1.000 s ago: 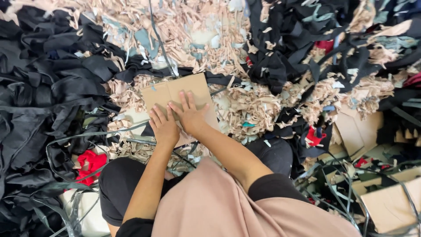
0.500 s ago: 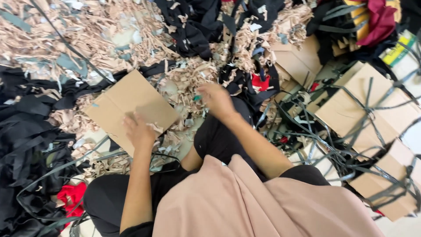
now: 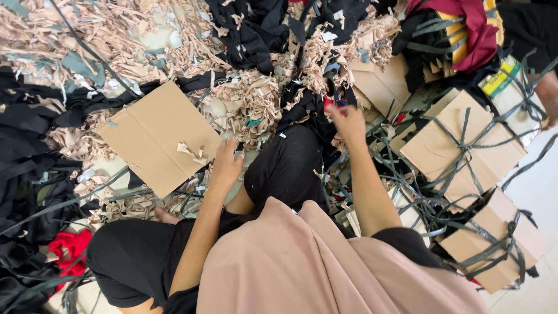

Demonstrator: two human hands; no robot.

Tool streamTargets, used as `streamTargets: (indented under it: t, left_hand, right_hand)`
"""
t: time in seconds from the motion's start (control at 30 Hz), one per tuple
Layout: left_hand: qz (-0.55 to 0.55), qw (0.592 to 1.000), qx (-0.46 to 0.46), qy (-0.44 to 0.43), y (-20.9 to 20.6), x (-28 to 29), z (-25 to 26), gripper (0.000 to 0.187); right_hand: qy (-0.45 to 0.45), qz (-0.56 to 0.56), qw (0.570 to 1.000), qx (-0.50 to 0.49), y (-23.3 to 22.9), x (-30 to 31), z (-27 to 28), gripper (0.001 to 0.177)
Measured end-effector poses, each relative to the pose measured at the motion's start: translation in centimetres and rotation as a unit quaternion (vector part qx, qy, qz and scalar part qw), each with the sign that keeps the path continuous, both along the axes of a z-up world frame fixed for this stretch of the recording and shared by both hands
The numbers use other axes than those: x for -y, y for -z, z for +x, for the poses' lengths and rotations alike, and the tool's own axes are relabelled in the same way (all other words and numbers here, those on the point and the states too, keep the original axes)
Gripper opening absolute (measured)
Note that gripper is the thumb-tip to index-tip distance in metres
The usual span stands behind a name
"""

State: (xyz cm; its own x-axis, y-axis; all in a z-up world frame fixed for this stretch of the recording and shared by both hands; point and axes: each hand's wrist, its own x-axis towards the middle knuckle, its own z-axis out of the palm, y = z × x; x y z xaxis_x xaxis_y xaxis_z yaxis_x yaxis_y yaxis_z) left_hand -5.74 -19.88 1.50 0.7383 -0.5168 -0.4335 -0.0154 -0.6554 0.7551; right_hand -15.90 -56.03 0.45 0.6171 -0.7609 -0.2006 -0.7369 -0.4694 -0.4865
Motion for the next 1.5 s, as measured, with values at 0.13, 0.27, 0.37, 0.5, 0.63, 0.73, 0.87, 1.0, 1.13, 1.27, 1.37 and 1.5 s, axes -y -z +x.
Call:
streamTargets:
  t: [0.13, 0.27, 0.37, 0.5, 0.63, 0.73, 0.87, 1.0, 1.13, 1.27, 1.37, 1.5]
  left_hand:
    - [-0.029, 0.999, -0.014, -0.017, 2.1, -0.5, -0.9, 0.061]
    - [-0.06, 0.998, -0.025, -0.028, -1.4, -0.1, -1.2, 0.057]
    - [-0.073, 0.996, -0.033, -0.035, -3.5, -0.1, -1.3, 0.057]
    - [-0.107, 0.992, -0.037, -0.056, -4.6, 0.6, -1.1, 0.054]
    - [-0.12, 0.99, -0.045, -0.06, -4.8, 1.2, -1.0, 0.053]
    - [-0.132, 0.987, -0.053, -0.068, -3.6, 1.8, -1.3, 0.052]
    - [-0.204, 0.979, 0.007, -0.026, -7.4, 1.4, -1.7, 0.053]
    - [-0.316, 0.948, -0.029, -0.004, -8.4, 2.7, -1.6, 0.062]
    - [-0.382, 0.916, -0.073, -0.102, -9.7, 1.0, -2.6, 0.046]
    - [-0.502, 0.782, -0.163, -0.332, -10.9, -4.1, -3.5, 0.017]
    - [-0.564, 0.721, -0.178, -0.36, -9.9, -10.9, -2.4, 0.02]
    - [-0.618, 0.686, -0.153, -0.352, -13.7, -15.5, -2.1, 0.029]
  right_hand:
    - [-0.113, -0.029, 0.982, -0.145, -0.6, -1.8, -0.9, 0.051]
    - [-0.076, -0.069, 0.994, -0.037, -1.3, -0.3, -1.7, 0.03]
    - [-0.046, -0.037, 0.997, 0.056, -6.7, -0.7, -2.6, 0.026]
    - [-0.094, -0.078, 0.975, 0.184, -17.2, 0.3, -1.8, 0.017]
    - [-0.106, -0.178, 0.968, 0.14, -20.5, 2.5, -0.3, 0.019]
    - [-0.132, -0.172, 0.965, 0.145, -18.7, 2.7, 1.1, 0.027]
    - [-0.139, 0.094, 0.955, 0.245, -19.9, -3.9, 4.1, 0.016]
    - [-0.309, 0.138, 0.914, 0.223, -23.8, -16.9, 5.3, 0.017]
    - [-0.454, 0.055, 0.812, 0.363, -16.0, -22.3, 7.4, 0.015]
    - [-0.463, 0.038, 0.867, 0.183, -15.8, -23.7, 6.6, 0.039]
    - [-0.472, 0.189, 0.857, 0.081, -15.4, -18.3, 6.5, 0.051]
    - [-0.466, 0.371, 0.803, -0.024, -13.7, -13.3, 6.2, 0.06]
